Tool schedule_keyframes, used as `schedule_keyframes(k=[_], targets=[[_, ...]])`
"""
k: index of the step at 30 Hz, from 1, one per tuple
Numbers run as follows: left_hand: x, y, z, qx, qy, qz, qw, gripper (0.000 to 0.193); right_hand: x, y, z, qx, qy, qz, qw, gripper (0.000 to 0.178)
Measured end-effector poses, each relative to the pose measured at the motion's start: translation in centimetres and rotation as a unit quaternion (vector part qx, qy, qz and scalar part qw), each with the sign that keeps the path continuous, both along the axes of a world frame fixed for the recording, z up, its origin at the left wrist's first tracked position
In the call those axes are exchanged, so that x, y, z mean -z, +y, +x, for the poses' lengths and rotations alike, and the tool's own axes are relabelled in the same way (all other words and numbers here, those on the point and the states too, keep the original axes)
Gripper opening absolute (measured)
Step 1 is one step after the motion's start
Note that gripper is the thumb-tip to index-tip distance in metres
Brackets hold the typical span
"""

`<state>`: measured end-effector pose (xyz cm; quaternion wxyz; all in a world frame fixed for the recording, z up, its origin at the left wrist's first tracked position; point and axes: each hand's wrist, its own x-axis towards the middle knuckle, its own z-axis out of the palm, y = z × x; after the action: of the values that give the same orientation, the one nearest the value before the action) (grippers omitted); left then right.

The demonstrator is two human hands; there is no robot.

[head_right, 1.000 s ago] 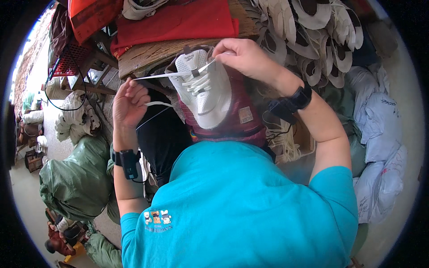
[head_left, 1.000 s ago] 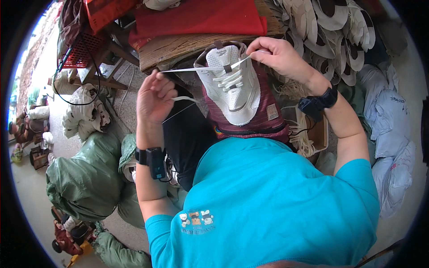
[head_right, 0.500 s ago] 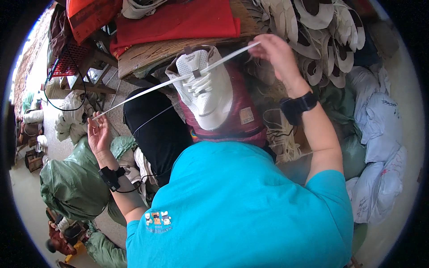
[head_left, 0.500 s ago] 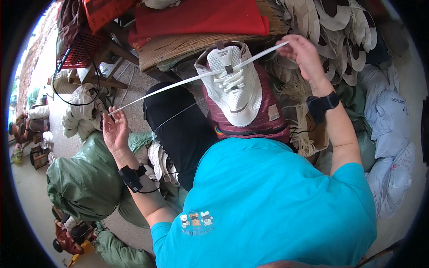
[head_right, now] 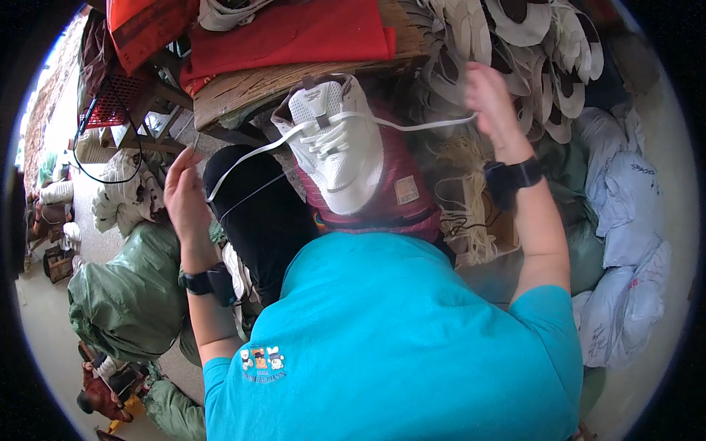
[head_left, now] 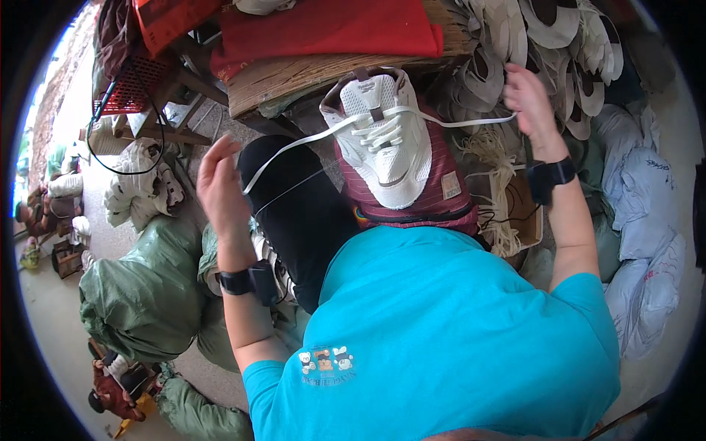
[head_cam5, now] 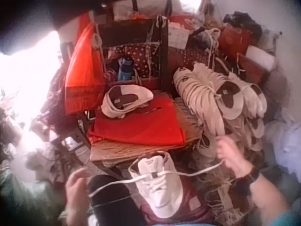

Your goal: The person sits on the floor and threads white shoelaces through the eyelets of a white sneaker held on their lap. They pull the laces tight, adjust the fit, and tie a knot before moving to another shoe from a nearby pile.

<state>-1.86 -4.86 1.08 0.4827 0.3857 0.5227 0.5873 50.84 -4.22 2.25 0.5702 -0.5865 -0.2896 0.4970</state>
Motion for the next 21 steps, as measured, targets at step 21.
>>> schedule_keyframes(k=[21], targets=[[0.0,-1.2,12.2,0.248,0.092,-0.056,0.963,0.026,-5.5,1.7,-15.2,-0.432,-0.657,0.095,0.611,0.021]])
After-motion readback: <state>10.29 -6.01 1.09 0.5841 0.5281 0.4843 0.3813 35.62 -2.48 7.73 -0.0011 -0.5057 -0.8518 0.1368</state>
